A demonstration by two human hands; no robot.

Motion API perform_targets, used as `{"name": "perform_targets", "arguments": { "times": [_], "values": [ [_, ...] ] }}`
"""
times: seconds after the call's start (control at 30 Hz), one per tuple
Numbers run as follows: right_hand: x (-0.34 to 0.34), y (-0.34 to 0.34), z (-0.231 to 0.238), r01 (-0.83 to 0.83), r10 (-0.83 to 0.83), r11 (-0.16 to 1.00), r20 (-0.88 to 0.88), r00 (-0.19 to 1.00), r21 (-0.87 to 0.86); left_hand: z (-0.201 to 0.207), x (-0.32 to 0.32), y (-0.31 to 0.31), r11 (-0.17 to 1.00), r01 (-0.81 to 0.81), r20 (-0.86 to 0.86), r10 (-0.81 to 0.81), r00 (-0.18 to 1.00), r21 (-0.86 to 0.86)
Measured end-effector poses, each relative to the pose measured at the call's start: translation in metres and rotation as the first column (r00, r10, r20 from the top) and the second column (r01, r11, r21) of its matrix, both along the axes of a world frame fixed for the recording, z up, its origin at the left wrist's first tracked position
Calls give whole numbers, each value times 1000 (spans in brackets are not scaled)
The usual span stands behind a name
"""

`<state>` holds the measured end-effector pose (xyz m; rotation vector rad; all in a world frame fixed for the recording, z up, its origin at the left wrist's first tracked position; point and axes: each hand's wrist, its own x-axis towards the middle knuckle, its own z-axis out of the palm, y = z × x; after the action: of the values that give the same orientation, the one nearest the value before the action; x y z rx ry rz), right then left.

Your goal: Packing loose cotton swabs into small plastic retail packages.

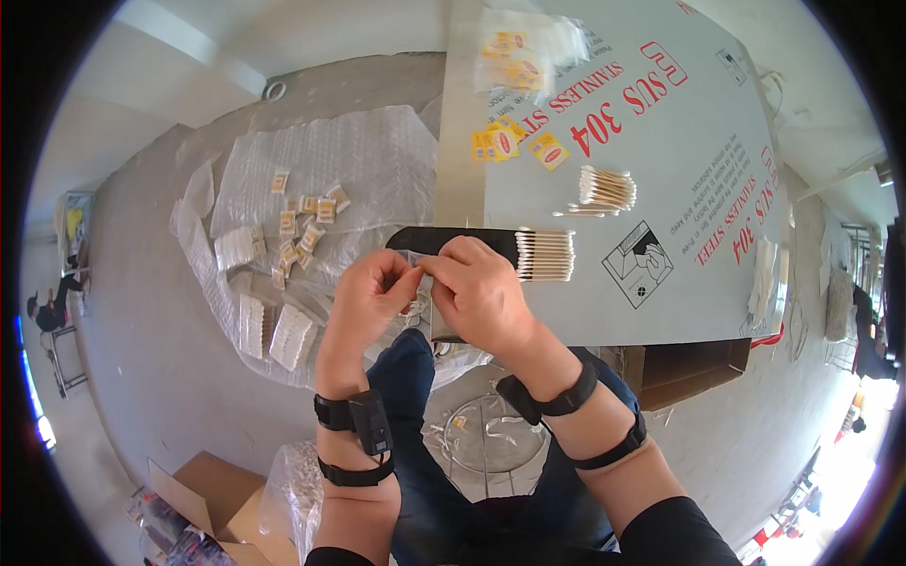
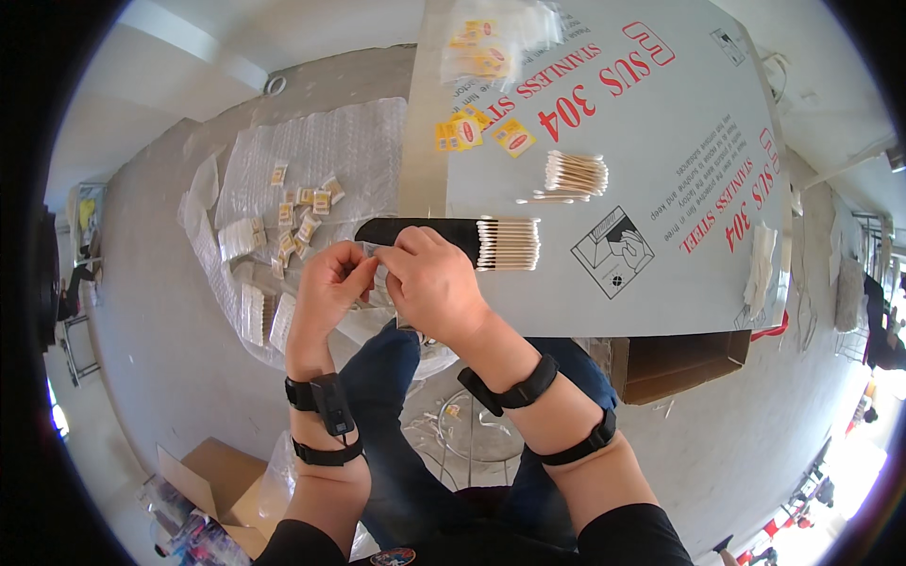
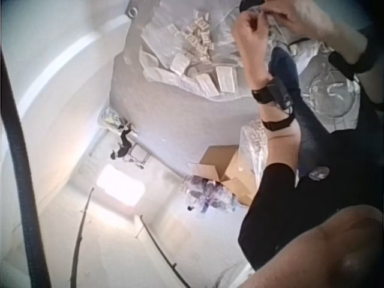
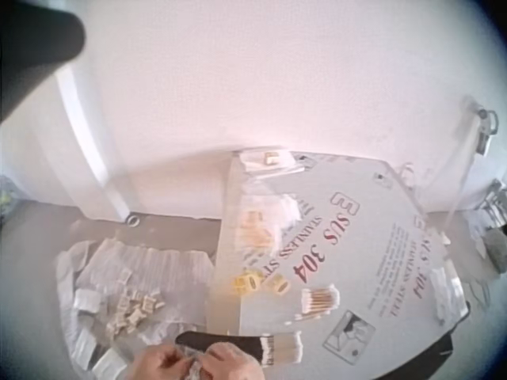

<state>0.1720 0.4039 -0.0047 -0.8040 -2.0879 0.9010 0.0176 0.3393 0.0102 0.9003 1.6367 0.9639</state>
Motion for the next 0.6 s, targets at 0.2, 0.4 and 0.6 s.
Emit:
{"name": "perform_targets", "arguments": {
  "times": [0.2,0.4,0.6],
  "values": [
    [-1,-3,-4,-32,28,986,-26,999,-165,0,-11,-6,980,144,104,-130,986,-135],
    [-1,-3,-7,-5,-39,764,-53,998,-645,11,10,5,885,297,-611,-18,791,358],
    [-4,-5,0,-33,21,759,-26,999,-650,-12,15,9,905,365,-795,-51,605,220]
  ]
}}
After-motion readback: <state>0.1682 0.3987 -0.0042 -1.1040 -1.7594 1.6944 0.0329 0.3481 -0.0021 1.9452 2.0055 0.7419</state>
